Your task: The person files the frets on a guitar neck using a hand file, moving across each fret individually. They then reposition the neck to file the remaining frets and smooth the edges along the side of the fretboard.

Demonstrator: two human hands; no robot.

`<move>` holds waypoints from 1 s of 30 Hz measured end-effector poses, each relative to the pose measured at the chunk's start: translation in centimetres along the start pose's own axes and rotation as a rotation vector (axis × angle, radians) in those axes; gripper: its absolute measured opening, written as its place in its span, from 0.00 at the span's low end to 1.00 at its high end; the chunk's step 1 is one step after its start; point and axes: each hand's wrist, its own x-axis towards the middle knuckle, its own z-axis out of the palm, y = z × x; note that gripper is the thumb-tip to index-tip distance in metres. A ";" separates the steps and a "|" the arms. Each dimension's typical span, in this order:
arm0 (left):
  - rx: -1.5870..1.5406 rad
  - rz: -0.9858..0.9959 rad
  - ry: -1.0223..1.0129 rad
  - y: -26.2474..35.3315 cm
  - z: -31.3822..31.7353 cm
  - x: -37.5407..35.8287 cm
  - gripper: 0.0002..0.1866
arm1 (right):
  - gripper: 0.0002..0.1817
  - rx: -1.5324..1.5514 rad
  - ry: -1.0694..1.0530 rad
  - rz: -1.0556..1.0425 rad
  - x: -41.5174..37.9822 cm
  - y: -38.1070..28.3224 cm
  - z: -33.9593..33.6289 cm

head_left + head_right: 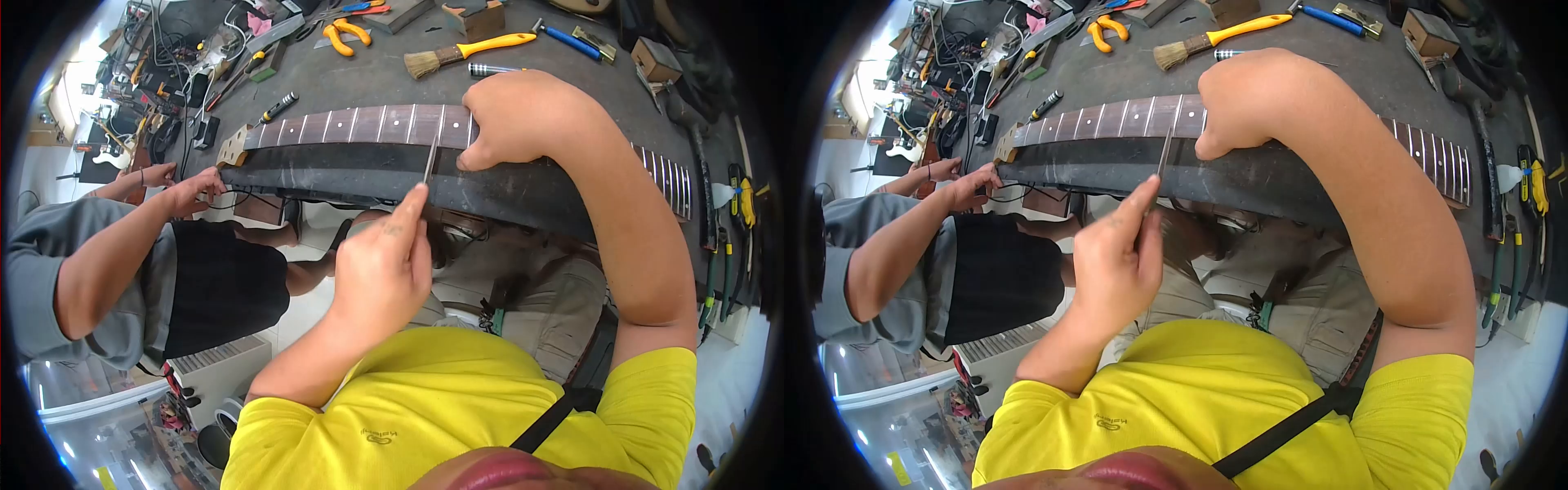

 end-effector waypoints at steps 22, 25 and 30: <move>-0.002 -0.013 -0.059 0.6 -1.3 2.5 0.19 | 0.30 0.000 -0.038 -0.019 0.2 -0.4 0.0; -0.003 -0.017 -0.038 -0.2 0.0 5.5 0.18 | 0.30 0.008 -0.074 0.018 -0.1 -0.7 -0.5; 0.004 -0.007 -0.014 0.3 -0.2 0.1 0.21 | 0.30 -0.003 -0.039 -0.014 0.2 -0.3 -0.3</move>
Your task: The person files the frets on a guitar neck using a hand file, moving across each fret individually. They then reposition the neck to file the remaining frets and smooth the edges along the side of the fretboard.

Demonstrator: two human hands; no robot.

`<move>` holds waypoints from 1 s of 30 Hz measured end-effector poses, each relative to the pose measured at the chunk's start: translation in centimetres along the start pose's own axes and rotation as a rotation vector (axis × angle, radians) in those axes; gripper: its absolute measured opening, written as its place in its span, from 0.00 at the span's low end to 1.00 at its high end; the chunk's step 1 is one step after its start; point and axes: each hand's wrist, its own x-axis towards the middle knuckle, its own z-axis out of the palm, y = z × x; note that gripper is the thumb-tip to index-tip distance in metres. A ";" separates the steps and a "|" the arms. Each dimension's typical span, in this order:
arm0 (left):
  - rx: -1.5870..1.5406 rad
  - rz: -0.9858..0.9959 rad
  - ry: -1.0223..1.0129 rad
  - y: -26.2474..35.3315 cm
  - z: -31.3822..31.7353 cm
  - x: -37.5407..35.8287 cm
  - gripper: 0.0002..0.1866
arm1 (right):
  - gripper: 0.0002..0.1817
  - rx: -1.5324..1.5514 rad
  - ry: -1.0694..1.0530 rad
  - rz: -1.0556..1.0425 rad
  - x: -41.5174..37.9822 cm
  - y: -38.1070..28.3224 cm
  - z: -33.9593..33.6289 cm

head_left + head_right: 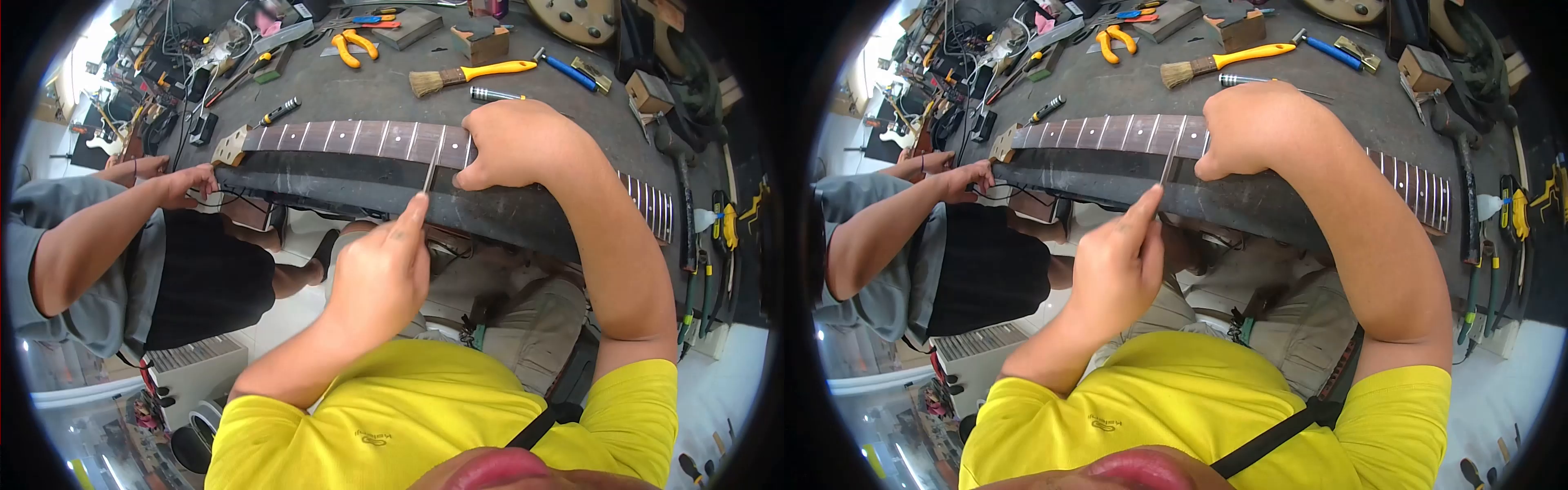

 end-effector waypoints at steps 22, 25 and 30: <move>0.035 0.064 -0.014 0.0 -1.2 -0.3 0.21 | 0.31 0.044 0.073 -0.021 0.0 0.4 0.5; -0.014 0.044 -0.028 -0.9 -3.4 -1.6 0.21 | 0.31 0.031 0.075 -0.029 -0.1 0.3 0.4; -0.132 -0.092 -0.064 -0.5 -3.7 -0.6 0.21 | 0.32 0.042 0.019 0.002 -0.3 -0.2 -0.2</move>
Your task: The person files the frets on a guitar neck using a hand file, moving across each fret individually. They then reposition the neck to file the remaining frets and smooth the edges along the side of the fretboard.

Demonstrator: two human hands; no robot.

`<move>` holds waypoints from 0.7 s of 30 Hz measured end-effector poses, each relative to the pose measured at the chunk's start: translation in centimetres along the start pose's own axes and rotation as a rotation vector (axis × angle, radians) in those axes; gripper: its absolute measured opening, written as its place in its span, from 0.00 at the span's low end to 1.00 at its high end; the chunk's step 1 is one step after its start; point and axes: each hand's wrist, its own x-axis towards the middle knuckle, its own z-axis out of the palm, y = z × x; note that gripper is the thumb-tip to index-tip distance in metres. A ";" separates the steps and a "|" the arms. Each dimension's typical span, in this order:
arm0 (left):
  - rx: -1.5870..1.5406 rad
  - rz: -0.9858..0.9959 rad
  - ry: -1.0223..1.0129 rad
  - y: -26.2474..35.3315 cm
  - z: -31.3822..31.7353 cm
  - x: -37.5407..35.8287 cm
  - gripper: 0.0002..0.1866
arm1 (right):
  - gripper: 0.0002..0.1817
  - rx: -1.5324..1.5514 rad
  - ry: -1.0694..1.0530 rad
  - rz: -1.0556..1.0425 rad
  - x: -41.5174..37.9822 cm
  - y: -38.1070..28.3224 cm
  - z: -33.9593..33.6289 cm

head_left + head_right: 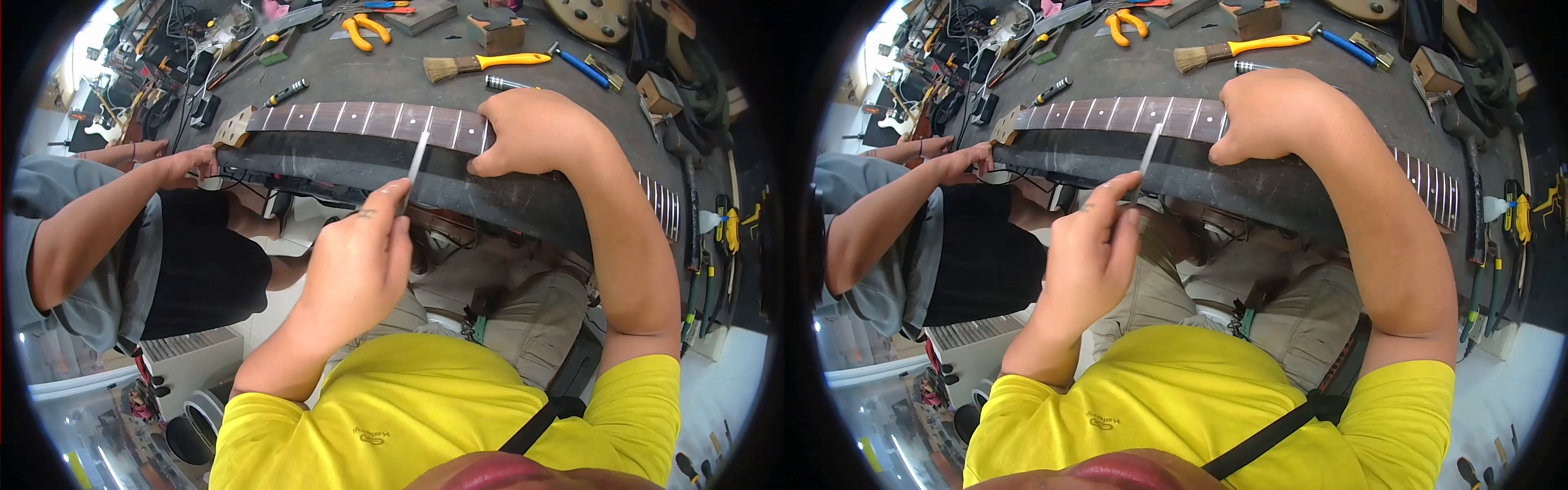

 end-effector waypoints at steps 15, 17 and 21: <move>-0.006 0.049 0.101 -1.4 3.0 3.4 0.18 | 0.31 -0.004 0.045 -0.039 0.2 0.4 0.4; -0.027 -0.031 0.100 -0.7 2.9 0.7 0.18 | 0.31 0.000 0.068 -0.039 0.1 0.6 0.5; -0.052 0.017 0.123 -1.9 3.8 5.2 0.20 | 0.31 -0.016 0.003 -0.009 0.1 0.1 0.0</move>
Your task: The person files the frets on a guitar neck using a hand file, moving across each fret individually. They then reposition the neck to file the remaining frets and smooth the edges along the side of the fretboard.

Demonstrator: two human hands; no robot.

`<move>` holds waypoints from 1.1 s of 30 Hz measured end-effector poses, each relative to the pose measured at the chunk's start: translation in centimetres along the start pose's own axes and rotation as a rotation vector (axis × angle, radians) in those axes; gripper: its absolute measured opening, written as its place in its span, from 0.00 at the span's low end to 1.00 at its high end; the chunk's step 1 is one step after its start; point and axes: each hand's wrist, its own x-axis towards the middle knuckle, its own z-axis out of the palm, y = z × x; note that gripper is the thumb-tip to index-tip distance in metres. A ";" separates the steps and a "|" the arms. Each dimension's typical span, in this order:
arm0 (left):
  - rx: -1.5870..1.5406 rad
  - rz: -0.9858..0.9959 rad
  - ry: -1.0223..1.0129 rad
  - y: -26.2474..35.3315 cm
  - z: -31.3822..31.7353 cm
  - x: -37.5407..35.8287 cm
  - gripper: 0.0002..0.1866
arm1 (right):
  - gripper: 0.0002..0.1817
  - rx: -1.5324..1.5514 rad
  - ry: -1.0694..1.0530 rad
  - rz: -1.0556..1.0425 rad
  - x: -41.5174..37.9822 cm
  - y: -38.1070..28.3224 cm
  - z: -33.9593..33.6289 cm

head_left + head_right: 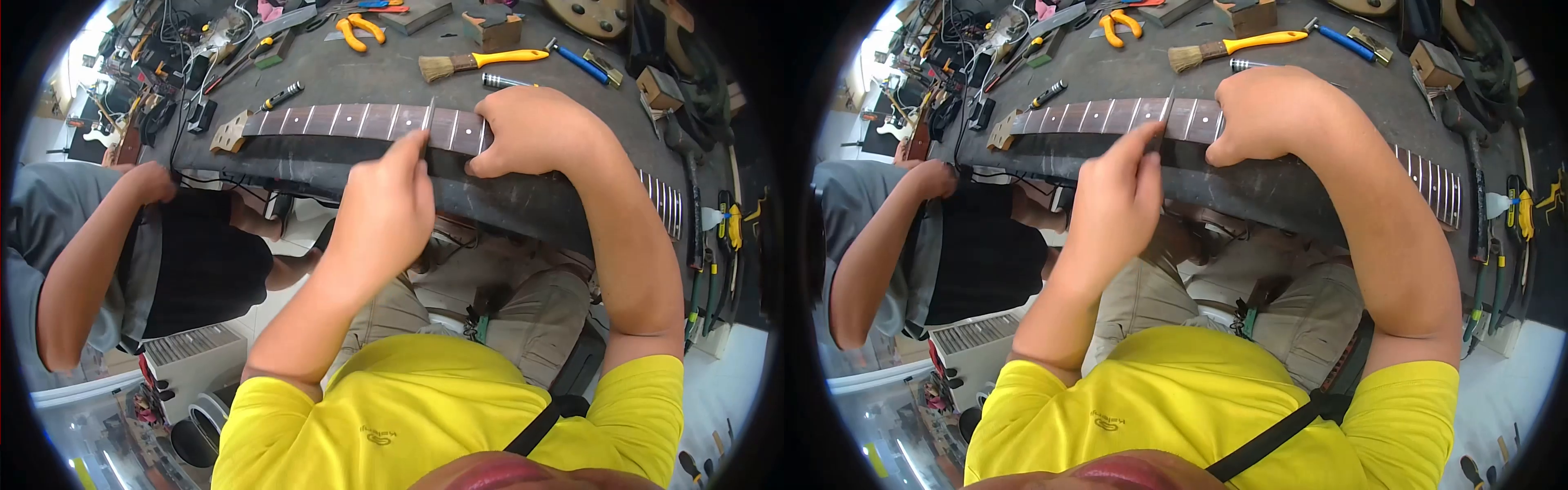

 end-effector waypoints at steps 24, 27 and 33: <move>-0.049 -0.058 -0.037 0.4 -0.1 0.1 0.17 | 0.30 0.007 0.015 -0.001 -0.1 0.1 0.2; -0.041 -0.079 -0.064 1.7 -1.3 -3.7 0.19 | 0.30 -0.016 0.024 0.002 0.4 0.5 0.7; 0.033 -0.030 -0.047 -0.1 0.2 1.7 0.20 | 0.29 0.042 -0.006 0.013 -0.3 -0.1 -0.1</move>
